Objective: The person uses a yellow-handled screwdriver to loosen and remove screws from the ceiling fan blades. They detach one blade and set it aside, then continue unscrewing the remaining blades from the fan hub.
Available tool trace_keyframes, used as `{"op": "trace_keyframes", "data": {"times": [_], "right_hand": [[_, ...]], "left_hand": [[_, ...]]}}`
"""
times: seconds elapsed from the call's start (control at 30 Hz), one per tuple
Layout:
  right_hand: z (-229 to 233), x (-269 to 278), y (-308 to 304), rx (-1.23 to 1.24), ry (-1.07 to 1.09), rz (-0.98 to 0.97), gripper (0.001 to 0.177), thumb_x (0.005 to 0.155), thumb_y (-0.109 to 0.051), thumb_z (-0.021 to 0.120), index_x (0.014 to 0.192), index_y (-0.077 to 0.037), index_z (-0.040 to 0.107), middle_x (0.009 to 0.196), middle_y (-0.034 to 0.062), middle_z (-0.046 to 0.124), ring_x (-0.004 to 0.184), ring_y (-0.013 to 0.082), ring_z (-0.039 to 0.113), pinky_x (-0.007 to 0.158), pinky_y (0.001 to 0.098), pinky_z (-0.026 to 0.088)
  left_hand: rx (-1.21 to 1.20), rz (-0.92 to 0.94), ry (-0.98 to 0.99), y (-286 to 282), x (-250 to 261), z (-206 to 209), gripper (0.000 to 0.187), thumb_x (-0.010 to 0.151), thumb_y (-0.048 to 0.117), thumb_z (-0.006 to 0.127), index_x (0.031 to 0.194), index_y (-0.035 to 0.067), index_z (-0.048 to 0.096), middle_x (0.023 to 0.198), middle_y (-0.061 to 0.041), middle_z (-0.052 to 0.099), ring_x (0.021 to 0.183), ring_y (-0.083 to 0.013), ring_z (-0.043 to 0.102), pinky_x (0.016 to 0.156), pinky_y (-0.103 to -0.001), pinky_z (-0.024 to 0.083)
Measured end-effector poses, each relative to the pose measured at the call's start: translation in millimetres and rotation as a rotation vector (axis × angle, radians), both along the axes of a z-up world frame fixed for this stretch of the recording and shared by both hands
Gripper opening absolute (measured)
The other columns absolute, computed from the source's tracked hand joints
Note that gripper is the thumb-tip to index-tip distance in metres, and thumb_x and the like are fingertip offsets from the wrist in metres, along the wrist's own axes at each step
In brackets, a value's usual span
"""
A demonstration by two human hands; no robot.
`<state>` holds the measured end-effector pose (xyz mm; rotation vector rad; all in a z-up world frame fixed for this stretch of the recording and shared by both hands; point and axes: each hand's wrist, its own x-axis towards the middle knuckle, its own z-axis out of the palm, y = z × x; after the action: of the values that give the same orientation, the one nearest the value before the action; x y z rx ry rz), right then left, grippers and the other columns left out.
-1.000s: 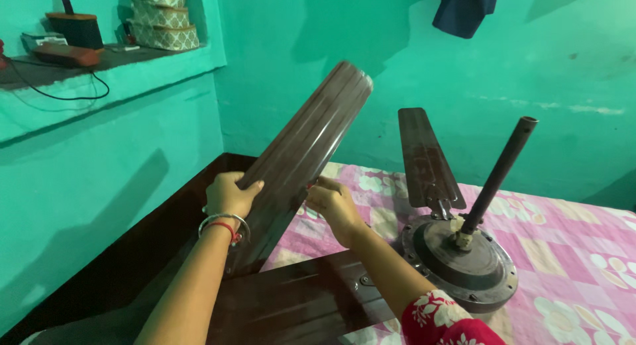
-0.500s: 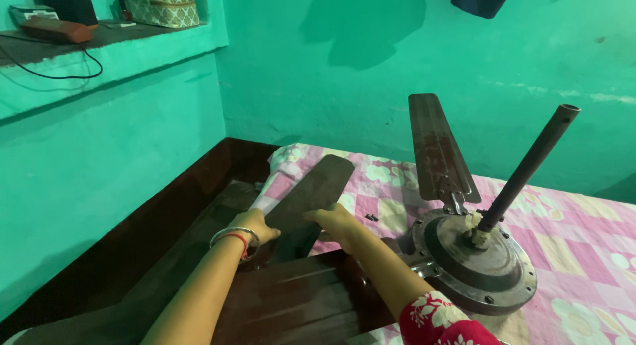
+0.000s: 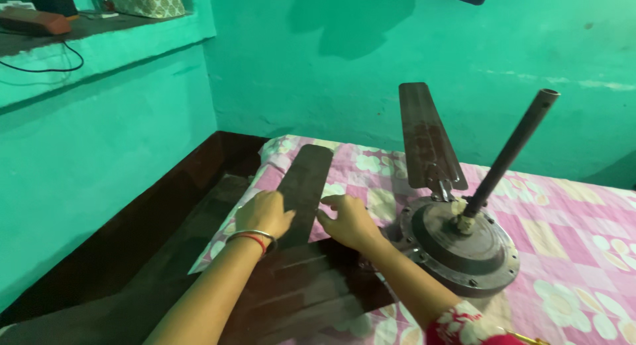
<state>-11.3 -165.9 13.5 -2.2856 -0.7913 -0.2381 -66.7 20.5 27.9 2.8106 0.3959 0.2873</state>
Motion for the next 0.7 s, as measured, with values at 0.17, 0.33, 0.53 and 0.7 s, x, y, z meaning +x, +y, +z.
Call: {"op": "trace_keyframes", "data": {"times": [0.17,0.33,0.53,0.7], "right_hand": [[17.7,-37.6,-63.7,-0.037,-0.147,-0.022,0.028,0.084,-0.019,0.068,0.109,-0.009,0.076,0.110,0.0134,0.076,0.089,0.0351,0.073,0.079,0.0442,0.057],[17.3,-61.9,-147.0,-0.089,-0.417,0.053,0.026,0.078,-0.009,0.066,0.103,-0.005,0.073,0.114,0.0127,0.075,0.098,0.0337,0.072,0.083,0.0417,0.057],[-2.1,-70.5,-247.9,-0.193,-0.621,0.090,0.023,0.084,-0.012,0.070,0.106,-0.004,0.073,0.106,0.0102,0.072,0.098,0.0310,0.069,0.088,0.0415,0.055],[-20.0,-73.7,-306.2,-0.285,-0.658,0.134,0.038,0.080,-0.029,0.080,0.107,-0.003,0.073,0.109,0.0123,0.071,0.099,0.0309,0.068,0.086,0.0397,0.054]], "left_hand": [[-0.249,-0.344,-0.177,-65.8,-3.7,4.5,0.026,0.085,0.028,0.071,0.108,0.016,0.076,0.114,-0.013,0.074,0.106,-0.0350,0.070,0.090,-0.048,0.056],[-0.221,-0.675,-0.485,-158.2,-19.8,-9.6,0.036,0.084,0.016,0.068,0.116,-0.001,0.069,0.127,-0.023,0.068,0.122,-0.0379,0.062,0.104,-0.047,0.048],[0.066,-0.805,-0.596,-232.0,-43.6,-39.0,0.051,0.079,0.014,0.069,0.122,-0.013,0.063,0.129,-0.028,0.065,0.125,-0.0395,0.060,0.107,-0.048,0.044],[0.507,-0.746,-0.721,-269.6,-53.5,-65.5,0.043,0.085,0.011,0.064,0.123,-0.010,0.066,0.129,-0.027,0.068,0.122,-0.0349,0.065,0.102,-0.040,0.053]]}}
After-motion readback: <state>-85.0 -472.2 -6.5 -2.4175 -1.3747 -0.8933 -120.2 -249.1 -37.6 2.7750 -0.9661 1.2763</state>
